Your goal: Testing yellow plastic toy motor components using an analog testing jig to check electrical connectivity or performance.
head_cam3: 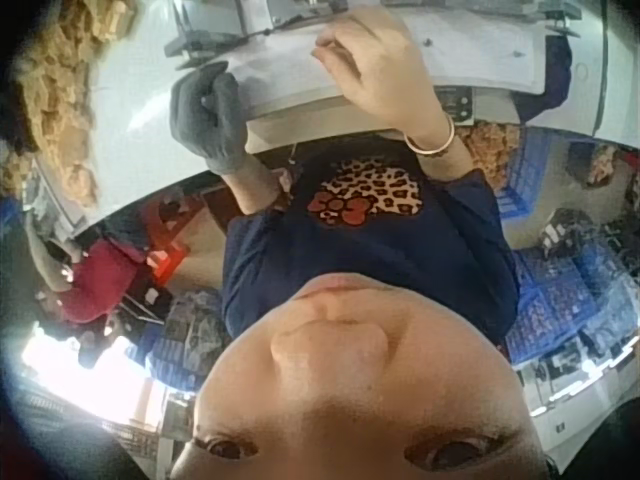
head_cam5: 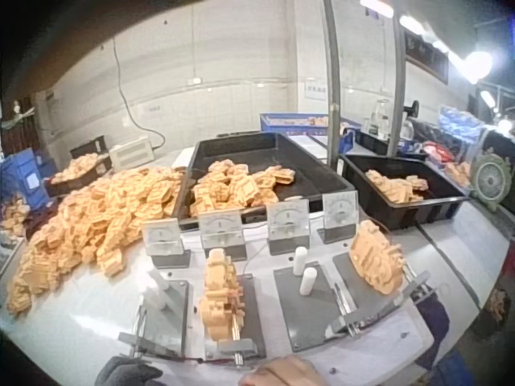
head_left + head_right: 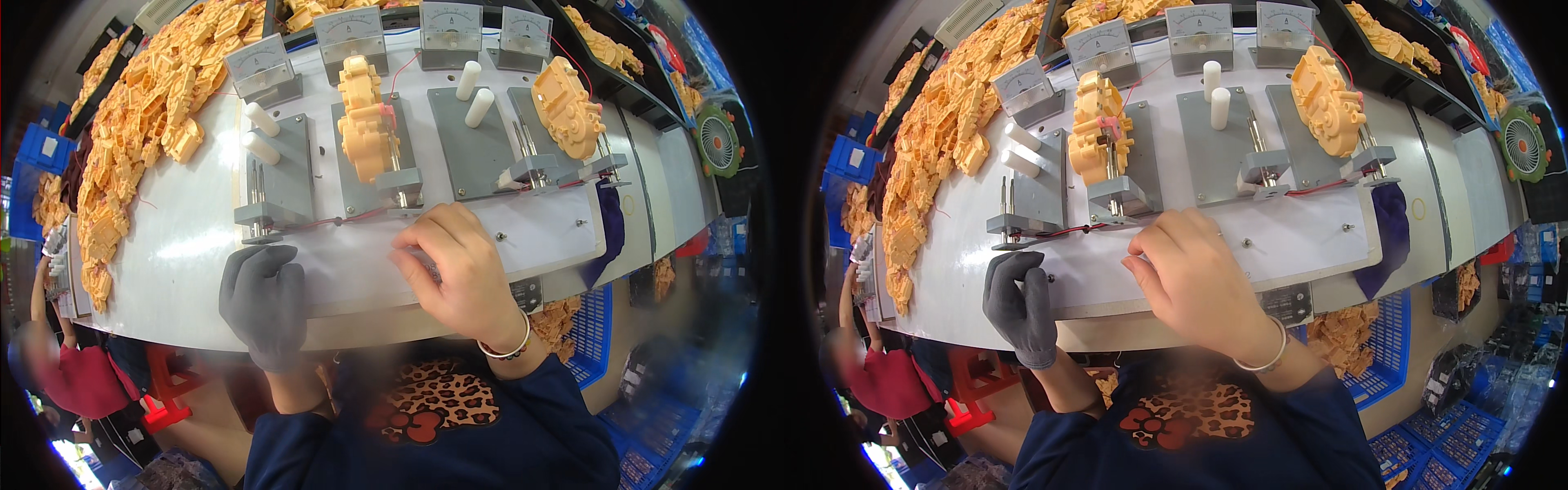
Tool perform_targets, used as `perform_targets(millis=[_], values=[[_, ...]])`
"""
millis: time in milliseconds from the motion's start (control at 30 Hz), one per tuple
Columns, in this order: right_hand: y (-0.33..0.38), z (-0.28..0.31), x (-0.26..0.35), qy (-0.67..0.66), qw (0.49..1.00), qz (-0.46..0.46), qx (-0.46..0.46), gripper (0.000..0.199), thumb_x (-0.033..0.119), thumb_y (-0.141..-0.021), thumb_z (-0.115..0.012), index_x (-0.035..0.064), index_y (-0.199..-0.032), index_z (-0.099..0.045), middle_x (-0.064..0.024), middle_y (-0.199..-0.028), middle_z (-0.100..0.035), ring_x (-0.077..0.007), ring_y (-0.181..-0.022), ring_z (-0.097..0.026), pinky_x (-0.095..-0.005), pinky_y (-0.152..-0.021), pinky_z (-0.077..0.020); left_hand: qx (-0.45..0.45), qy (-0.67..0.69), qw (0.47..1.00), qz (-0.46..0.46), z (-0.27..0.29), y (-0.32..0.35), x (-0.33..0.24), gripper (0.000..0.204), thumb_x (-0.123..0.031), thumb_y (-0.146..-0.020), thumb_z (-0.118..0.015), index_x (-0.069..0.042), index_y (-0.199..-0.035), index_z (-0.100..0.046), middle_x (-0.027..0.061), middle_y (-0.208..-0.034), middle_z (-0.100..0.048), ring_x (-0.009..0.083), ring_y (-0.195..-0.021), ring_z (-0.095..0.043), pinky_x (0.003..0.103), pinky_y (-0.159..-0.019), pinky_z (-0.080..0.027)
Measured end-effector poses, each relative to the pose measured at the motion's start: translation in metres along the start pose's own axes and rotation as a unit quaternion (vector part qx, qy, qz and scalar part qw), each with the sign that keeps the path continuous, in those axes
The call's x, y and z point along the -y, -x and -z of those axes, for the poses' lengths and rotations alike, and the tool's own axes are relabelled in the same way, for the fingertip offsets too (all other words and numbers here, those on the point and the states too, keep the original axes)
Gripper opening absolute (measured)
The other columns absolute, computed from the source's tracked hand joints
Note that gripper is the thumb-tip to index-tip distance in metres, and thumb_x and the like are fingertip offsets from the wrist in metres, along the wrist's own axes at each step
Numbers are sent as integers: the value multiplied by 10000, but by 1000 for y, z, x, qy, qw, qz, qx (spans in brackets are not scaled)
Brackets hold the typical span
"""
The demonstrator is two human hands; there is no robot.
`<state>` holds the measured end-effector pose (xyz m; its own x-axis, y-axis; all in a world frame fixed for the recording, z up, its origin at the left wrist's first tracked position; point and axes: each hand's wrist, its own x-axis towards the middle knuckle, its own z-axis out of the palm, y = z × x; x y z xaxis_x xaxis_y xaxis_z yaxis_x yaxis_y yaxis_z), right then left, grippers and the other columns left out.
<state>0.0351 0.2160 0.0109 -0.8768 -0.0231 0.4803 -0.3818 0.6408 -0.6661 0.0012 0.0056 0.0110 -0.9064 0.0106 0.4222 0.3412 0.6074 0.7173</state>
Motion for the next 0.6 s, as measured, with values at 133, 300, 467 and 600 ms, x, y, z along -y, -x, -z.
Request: perform_targets(millis=[133,300,467,600], values=[[0,0,-1,0,1000,12,-2,122,16,-724,-707,30,-796,-609,-95,-769,-580,-282,-716,-546,-371,-671,-436,1,1,1000,4,0,-1,-2,138,-2,-707,-622,10,-829,-684,133,-833,-649,268,-760,-641,338,-700,-508],[2,-2,2,34,998,60,7,140,-3,-662,-681,48,-747,-583,-77,-728,-535,-266,-679,-516,-362,-637,-412,2,0,1000,6,0,0,2,139,6,-702,-624,7,-828,-682,132,-833,-647,267,-762,-642,341,-695,-508],[1,-3,0,44,995,88,20,156,3,-625,-668,53,-724,-559,-75,-714,-511,-264,-657,-496,-358,-624,-405,25,-34,997,-64,2,0,7,165,89,-790,-517,79,-911,-629,131,-889,-628,149,-669,-570,266,-617,-471],[2,-3,0,39,996,79,14,157,-9,-627,-660,54,-727,-557,-77,-715,-510,-266,-657,-496,-362,-623,-407,21,-35,997,-68,0,1,6,166,90,-789,-514,79,-907,-630,131,-881,-626,148,-671,-571,267,-614,-470]])
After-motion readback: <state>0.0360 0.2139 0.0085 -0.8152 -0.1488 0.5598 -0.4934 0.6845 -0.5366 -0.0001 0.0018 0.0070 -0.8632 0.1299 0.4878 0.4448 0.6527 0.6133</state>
